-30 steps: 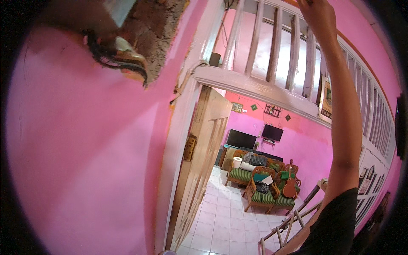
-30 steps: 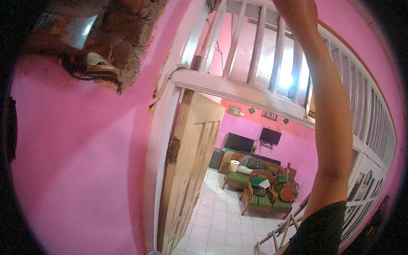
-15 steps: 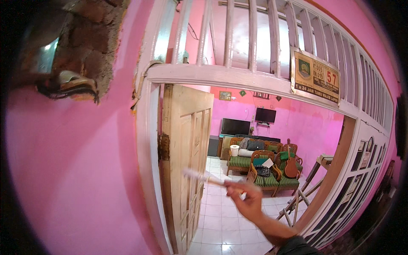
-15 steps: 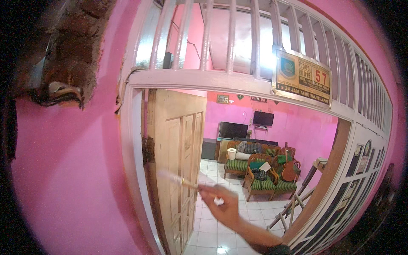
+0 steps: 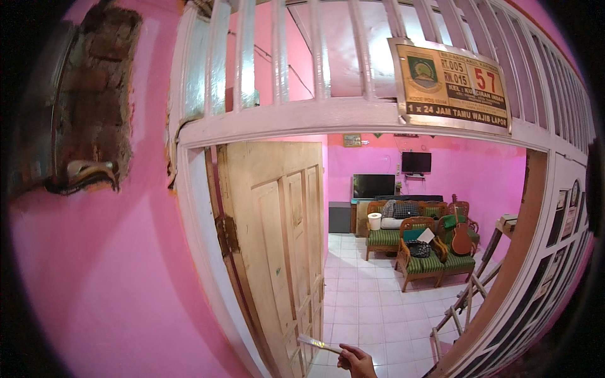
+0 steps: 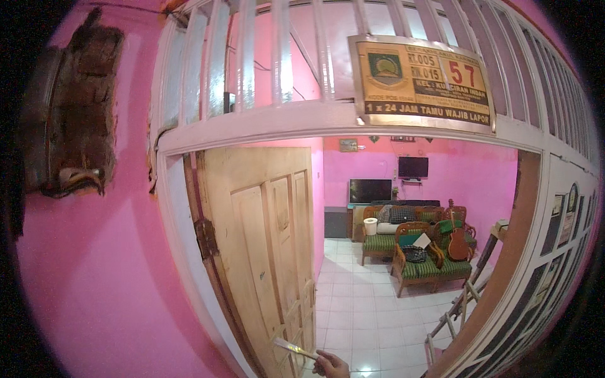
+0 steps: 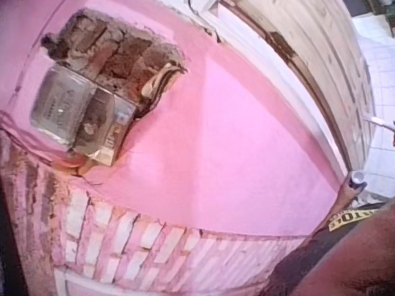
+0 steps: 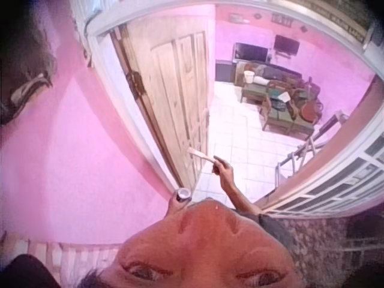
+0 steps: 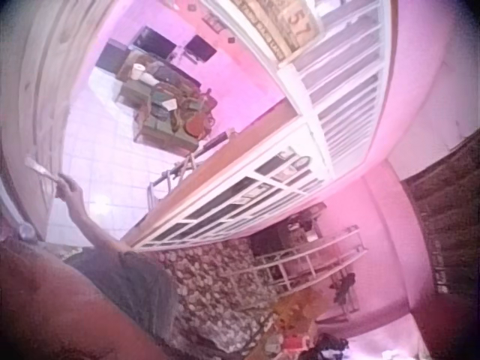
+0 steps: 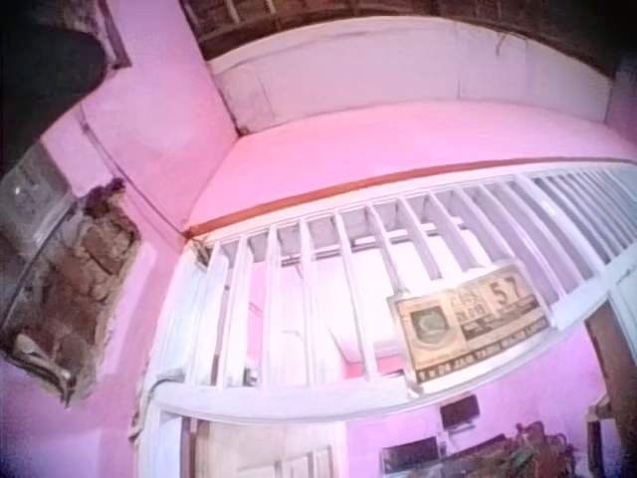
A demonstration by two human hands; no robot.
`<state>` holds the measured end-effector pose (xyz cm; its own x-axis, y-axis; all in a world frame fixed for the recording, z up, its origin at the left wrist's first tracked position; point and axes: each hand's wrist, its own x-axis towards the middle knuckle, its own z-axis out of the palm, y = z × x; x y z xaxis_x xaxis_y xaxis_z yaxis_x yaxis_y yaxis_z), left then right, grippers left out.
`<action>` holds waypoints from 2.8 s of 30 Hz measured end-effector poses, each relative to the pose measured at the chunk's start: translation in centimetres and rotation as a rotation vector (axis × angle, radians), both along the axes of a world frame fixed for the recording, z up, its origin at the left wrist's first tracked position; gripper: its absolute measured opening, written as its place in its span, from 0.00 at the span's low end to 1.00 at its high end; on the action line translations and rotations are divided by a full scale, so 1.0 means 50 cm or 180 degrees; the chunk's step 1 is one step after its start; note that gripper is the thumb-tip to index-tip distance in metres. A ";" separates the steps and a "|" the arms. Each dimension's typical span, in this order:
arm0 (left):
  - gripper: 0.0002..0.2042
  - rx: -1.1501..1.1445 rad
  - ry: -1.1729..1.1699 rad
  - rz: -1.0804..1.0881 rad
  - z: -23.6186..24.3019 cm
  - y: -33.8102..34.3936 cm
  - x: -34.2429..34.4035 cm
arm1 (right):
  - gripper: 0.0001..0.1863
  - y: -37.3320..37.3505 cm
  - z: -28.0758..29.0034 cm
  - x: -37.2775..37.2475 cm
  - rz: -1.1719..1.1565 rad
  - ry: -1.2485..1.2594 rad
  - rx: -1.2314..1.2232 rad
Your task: The person wipes a wooden door frame with a cloth and then applies white paint to the frame using a brush and a small can, performing vertical brush strokes.
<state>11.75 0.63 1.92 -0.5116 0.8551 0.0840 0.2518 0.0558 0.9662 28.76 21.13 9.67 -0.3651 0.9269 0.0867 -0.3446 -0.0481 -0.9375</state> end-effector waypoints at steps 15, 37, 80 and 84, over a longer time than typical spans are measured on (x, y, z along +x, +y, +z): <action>0.27 -0.0238 -0.0139 -0.0320 -0.037 0.129 0.097 | 0.14 0.078 -0.191 0.127 -0.0040 0.0592 -0.1477; 0.33 -0.0044 0.0570 0.0287 -0.040 0.186 0.099 | 0.12 0.180 -0.063 0.123 0.0044 0.0017 -0.0217; 0.36 0.0019 0.0130 -0.0621 -0.010 0.135 0.161 | 0.15 0.065 -0.335 0.105 0.2088 -0.1145 -0.0247; 0.37 -0.0202 0.0348 -0.0820 0.011 0.149 0.194 | 0.17 0.056 -0.332 0.157 0.1784 -0.0980 -0.0509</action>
<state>21.43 8.05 2.49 -0.2678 0.9610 0.0690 0.3681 0.0359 0.9291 36.61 23.94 -6.93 -0.7824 0.5820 -0.2219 0.0560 -0.2892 -0.9556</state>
